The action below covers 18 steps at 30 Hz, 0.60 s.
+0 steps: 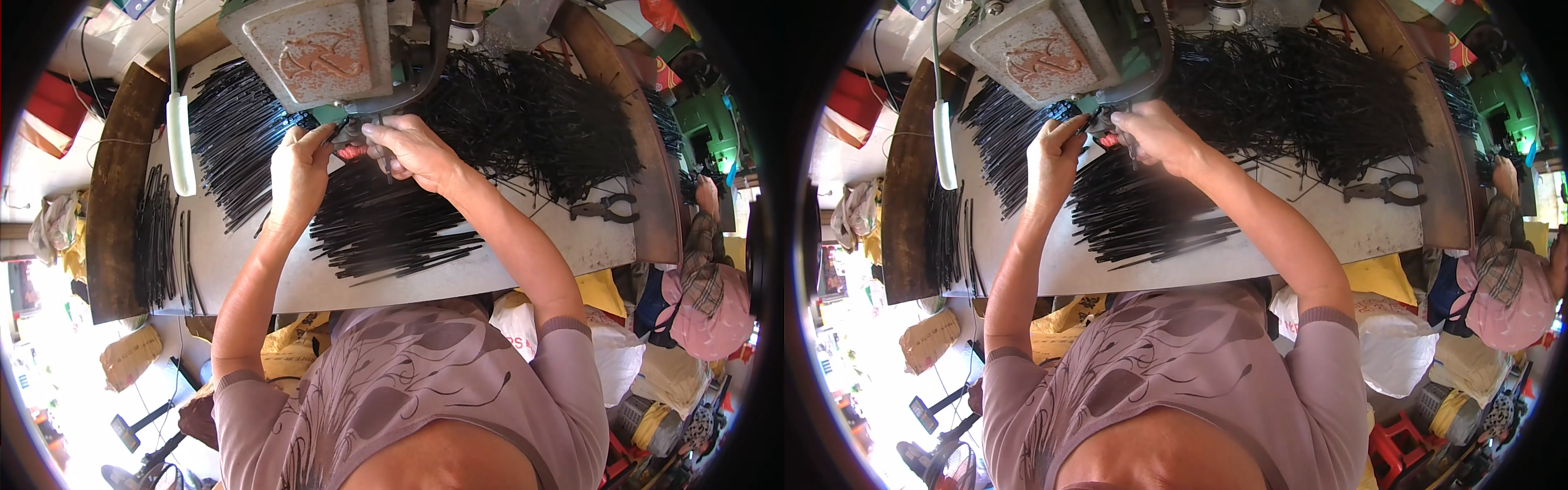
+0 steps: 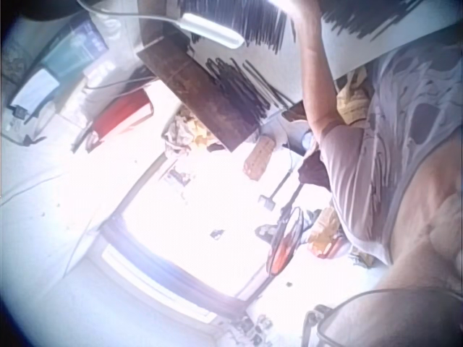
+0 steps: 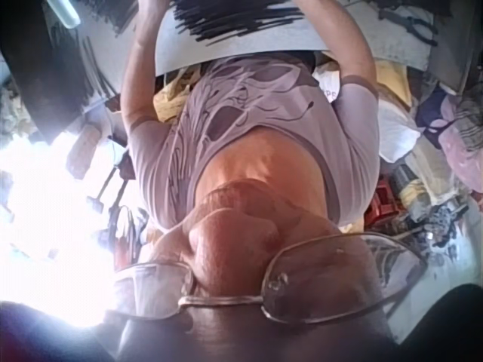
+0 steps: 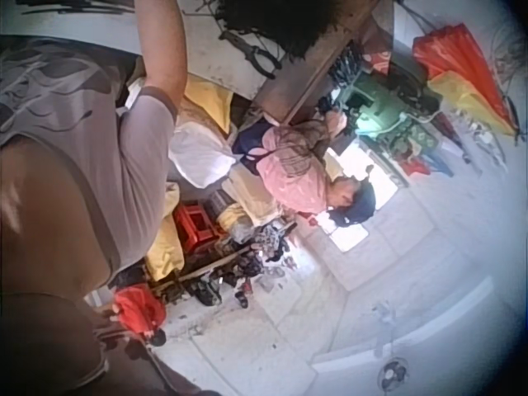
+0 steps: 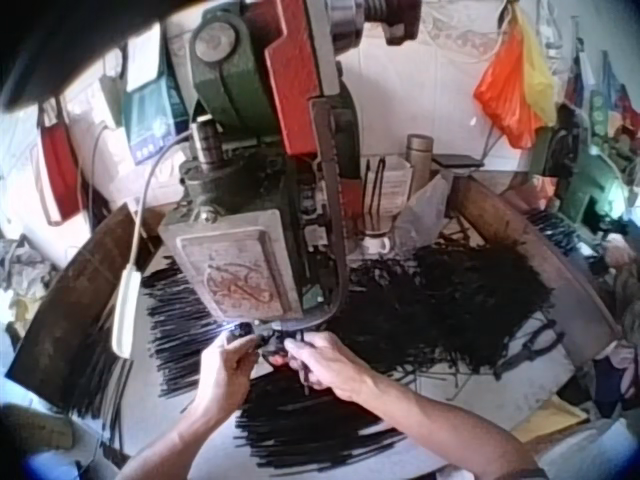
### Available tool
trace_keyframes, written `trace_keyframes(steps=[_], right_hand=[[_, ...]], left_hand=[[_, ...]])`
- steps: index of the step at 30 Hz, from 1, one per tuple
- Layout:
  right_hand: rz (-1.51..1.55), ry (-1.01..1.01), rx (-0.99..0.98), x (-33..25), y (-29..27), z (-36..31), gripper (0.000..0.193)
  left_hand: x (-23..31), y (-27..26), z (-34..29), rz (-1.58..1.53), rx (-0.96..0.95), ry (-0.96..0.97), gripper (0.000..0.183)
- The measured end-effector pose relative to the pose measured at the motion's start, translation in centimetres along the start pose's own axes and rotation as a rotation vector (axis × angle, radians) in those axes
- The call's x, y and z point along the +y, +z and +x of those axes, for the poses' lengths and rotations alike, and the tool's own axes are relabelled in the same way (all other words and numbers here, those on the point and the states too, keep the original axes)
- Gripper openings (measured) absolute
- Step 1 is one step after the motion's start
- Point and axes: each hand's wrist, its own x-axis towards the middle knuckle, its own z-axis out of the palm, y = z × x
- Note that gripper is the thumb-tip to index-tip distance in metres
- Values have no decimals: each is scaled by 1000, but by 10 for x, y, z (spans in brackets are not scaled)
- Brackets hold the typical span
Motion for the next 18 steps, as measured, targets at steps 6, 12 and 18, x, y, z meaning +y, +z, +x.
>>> trace_keyframes(steps=[6, 12, 18], right_hand=[[1, -12, 4, 0, 2, 1, 22], [-12, -17, 14, 1, 1, 1, 22], [-22, -6, 64, -5, 8, -3, 22]], left_hand=[[0, -2, 3, -26, -30, -43, 24], [-1, -1, 3, -8, -39, -29, 23], [0, -1, -1, 131, 4, 84, 23]])
